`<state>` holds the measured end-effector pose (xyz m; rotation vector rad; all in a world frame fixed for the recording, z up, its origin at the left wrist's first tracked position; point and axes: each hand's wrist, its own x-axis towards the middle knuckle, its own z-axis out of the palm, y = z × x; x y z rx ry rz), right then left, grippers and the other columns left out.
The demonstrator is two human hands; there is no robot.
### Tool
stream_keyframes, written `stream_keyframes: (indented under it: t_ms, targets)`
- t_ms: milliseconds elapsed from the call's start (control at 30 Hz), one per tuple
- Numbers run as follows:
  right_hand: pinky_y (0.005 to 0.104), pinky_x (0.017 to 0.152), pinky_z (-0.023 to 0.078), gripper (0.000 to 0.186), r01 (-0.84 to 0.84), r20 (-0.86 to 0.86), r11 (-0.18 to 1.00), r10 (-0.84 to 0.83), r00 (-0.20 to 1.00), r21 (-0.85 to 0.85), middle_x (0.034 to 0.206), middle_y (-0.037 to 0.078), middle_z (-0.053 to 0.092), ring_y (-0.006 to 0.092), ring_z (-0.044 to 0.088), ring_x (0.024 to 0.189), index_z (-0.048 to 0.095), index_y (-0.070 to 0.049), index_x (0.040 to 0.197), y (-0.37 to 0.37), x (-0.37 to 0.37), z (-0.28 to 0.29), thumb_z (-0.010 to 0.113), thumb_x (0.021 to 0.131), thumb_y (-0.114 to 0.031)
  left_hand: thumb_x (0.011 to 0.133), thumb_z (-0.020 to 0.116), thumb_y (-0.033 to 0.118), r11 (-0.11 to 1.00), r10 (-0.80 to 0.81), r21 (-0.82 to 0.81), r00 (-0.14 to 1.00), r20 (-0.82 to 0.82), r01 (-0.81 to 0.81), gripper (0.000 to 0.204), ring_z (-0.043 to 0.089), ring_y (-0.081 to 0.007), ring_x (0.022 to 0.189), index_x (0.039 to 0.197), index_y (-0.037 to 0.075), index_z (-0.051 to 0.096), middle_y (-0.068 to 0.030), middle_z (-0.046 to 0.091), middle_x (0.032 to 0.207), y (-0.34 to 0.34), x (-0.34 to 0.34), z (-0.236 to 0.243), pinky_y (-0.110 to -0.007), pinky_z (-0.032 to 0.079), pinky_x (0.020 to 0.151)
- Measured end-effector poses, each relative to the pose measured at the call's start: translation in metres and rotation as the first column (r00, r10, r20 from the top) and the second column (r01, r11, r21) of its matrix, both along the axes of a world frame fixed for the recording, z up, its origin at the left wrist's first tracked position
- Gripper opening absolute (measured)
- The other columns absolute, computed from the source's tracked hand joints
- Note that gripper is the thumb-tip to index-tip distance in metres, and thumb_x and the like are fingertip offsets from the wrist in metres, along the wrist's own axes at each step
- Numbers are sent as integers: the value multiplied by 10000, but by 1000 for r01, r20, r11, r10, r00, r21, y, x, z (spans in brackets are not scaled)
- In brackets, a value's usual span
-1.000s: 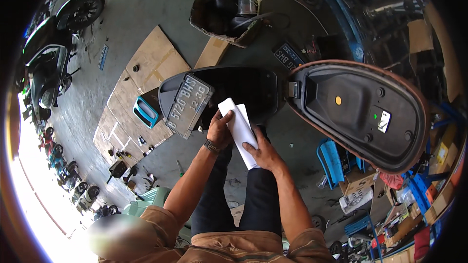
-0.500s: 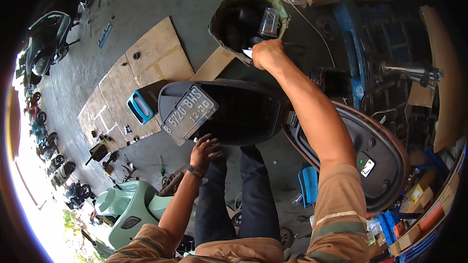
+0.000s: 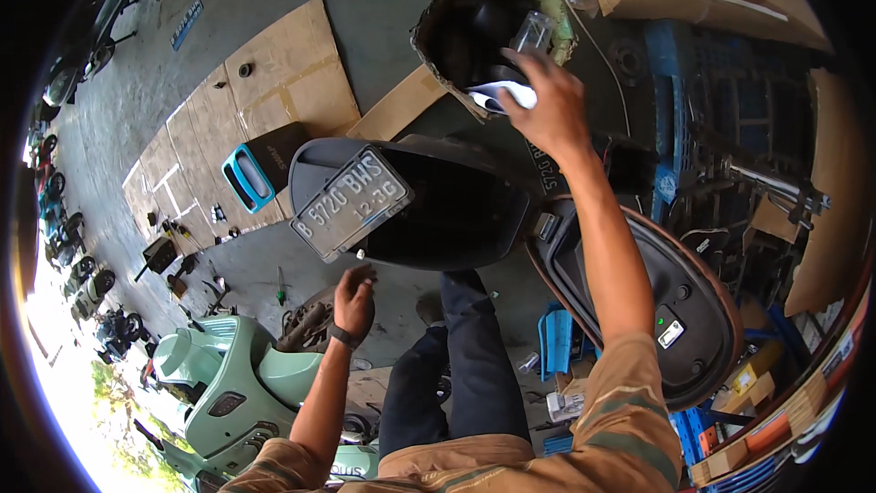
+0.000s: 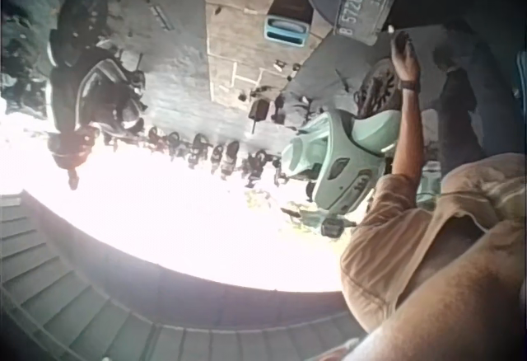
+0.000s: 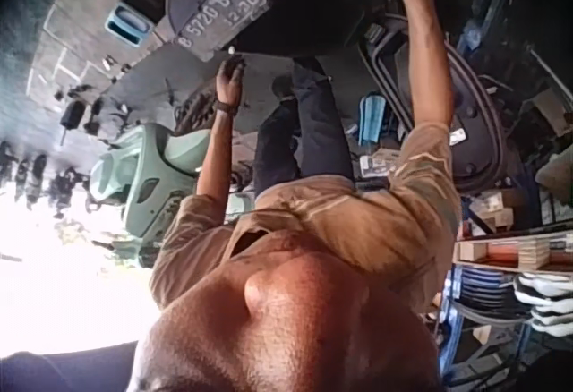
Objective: The person removes a battery and papers from a scooter storage compartment and then works on the wiring and electrical components of the scooter by hand.
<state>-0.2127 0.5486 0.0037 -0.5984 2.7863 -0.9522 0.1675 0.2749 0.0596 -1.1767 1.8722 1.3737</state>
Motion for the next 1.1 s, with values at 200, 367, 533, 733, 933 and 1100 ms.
stream_keyframes:
  t_ms: [200,367,533,733,933,1100]
  targets:
    - [463,874,494,433,421,363,857,-509,780,298,1090,272,647,451,613,1028,580,45,1173,116,174,-16,614,923,-306,682,808,279,528,-703,-608,707,79,593,933,210,-424,1417,1476,206,323,-228,271,1510,-34,-101,-17,-564,223,1127]
    - [438,877,507,347,136,837,927,-374,400,349,1069,192,680,374,649,1007,612,-84,1186,82,349,2,648,889,-260,548,892,449,309,-812,-442,476,339,842,1279,75,-430,1470,1552,331,109,-241,130,1572,-47,-124,-59,-716,121,1091]
    - [402,875,517,347,114,970,988,-127,209,105,1060,160,693,319,666,992,613,-85,1196,0,414,51,650,896,-256,517,900,460,338,-796,-484,520,310,807,1314,102,-452,1459,1551,348,96,-277,107,1563,-40,-127,-66,-717,169,1080]
    - [379,874,521,343,370,979,929,-76,188,1,1083,155,698,295,676,1008,617,-70,1196,-20,435,36,628,922,-277,486,886,471,215,-816,-483,428,389,849,1324,157,-493,1419,1548,347,105,-317,153,1519,-35,-125,-62,-674,227,1080]
    - [292,725,533,259,689,925,718,-321,203,98,908,93,713,148,673,777,639,-50,1142,44,472,2,642,925,-194,530,858,477,473,-633,-586,717,292,657,1306,265,-546,1349,1546,352,45,-399,230,1440,-59,-100,-47,-583,322,1073]
    - [273,699,519,248,664,864,705,-472,175,250,920,82,710,137,664,789,632,8,1115,75,517,4,633,930,-158,562,846,523,627,-538,-523,806,246,578,1289,300,-549,1311,1549,326,40,-388,322,1355,-77,-46,-26,-587,311,1068]
